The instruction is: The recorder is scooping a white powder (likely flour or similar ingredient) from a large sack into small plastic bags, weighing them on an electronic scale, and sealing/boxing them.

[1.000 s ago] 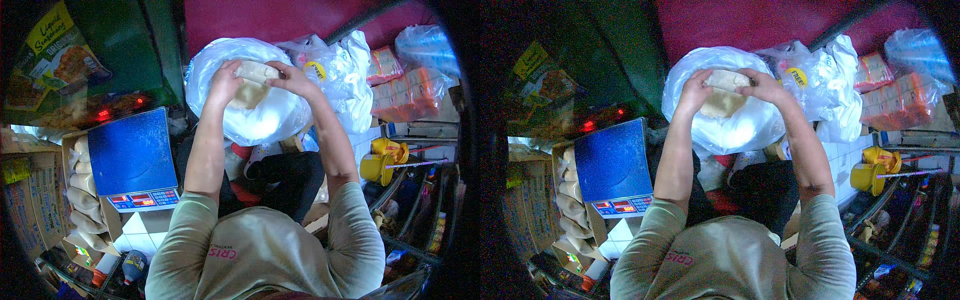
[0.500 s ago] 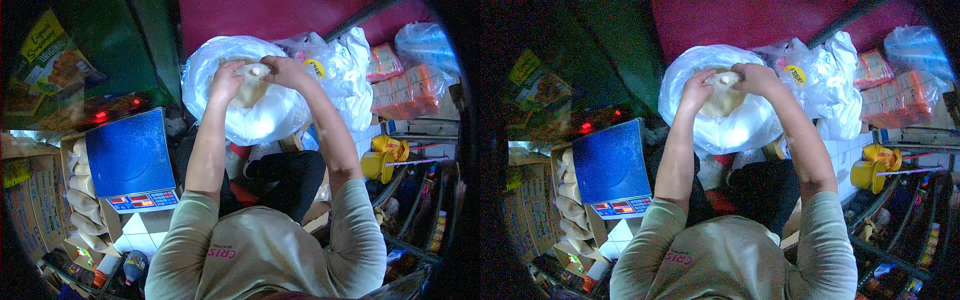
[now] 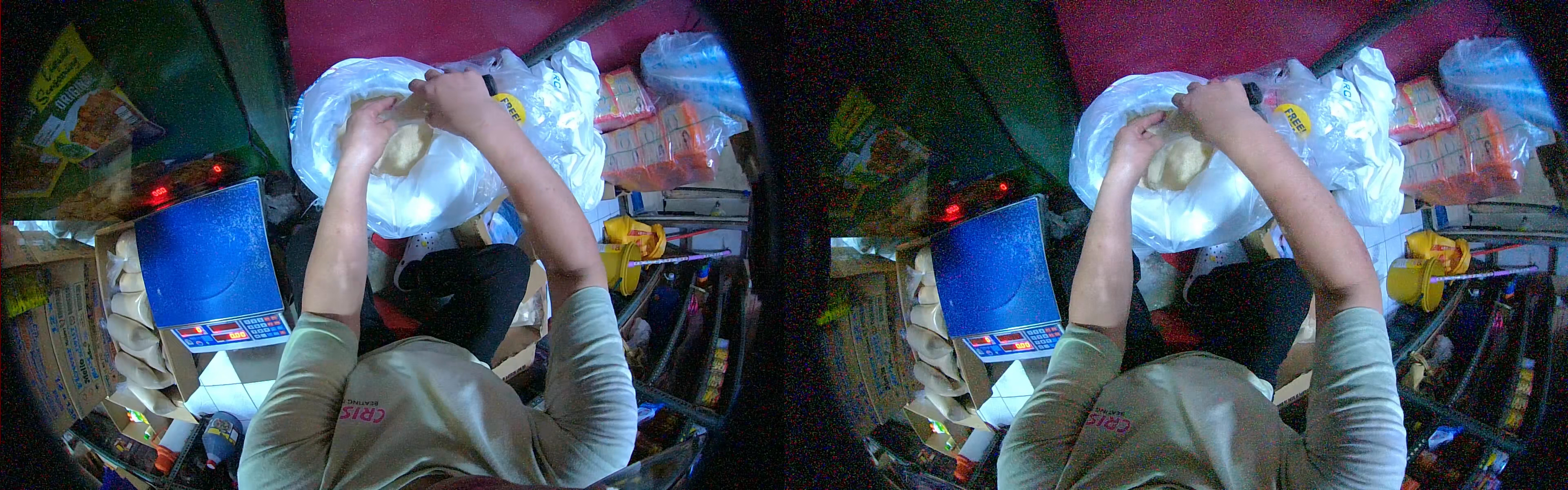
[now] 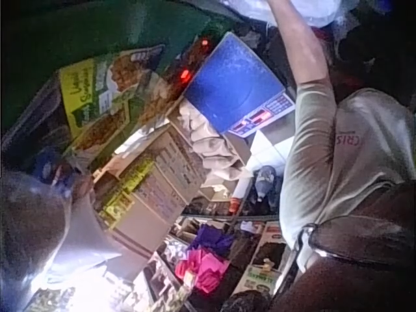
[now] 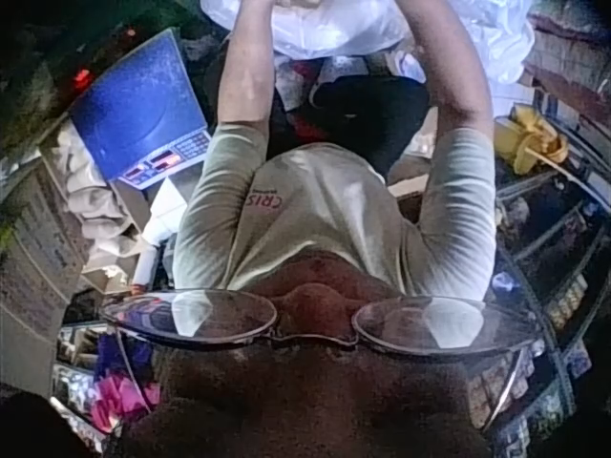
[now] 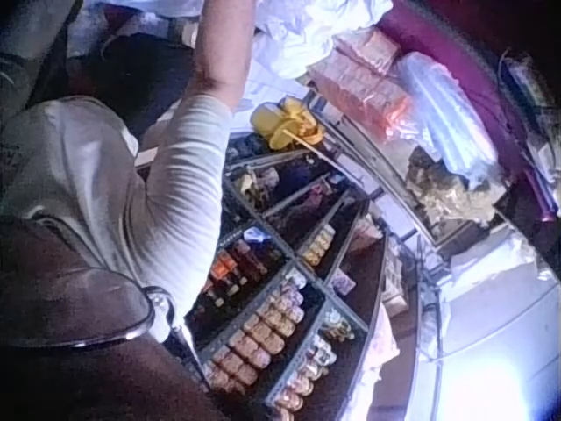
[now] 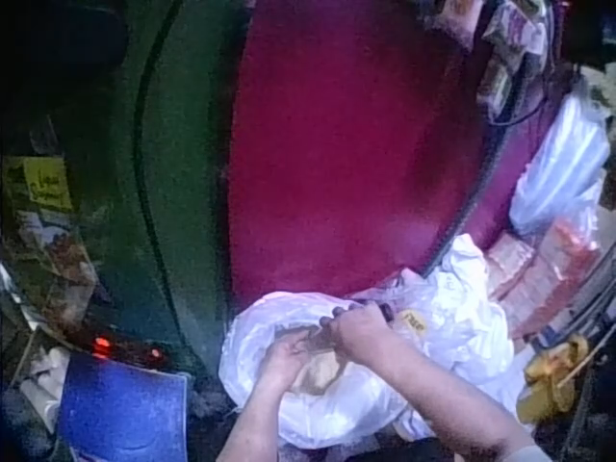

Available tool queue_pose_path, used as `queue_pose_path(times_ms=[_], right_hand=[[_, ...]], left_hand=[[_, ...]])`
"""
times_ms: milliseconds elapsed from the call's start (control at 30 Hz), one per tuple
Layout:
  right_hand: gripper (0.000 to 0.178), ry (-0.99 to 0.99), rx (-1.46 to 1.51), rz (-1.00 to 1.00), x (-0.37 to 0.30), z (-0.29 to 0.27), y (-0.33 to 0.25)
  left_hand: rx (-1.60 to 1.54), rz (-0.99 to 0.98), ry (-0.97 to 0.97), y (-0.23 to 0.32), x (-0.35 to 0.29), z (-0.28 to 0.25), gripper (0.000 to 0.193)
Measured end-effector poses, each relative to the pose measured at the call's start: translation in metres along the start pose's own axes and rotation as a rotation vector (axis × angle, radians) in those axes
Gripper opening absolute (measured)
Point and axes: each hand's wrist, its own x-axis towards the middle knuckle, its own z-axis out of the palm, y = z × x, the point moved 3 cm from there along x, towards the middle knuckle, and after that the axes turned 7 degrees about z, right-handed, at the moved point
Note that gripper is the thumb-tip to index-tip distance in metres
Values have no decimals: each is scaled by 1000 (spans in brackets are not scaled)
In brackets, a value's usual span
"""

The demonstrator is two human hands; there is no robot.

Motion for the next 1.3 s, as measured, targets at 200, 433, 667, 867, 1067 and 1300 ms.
queue_pose_path(times_ms=[200, 433, 667, 867, 1067, 1300], right_hand=[[36, 83, -207, -28, -1, -18, -15], [33, 173, -164, -1, -13, -20, -5], [40, -86, -126, 84, 8, 96, -26], [41, -141, -166, 95, 54, 193, -44], [41, -232, 121, 100, 105, 227, -68], [64, -404, 809, -2, 88, 246, -110]], left_hand=[[-133, 39, -6, 11, -3, 1, 45], [-76, 132, 121, 21, -9, -11, 42], [467, 81, 81, 11, -29, -57, 22], [405, 123, 232, 33, -36, -81, 32], [-28, 187, 432, 44, -34, -98, 36], [-124, 219, 446, 44, -32, -99, 37]])
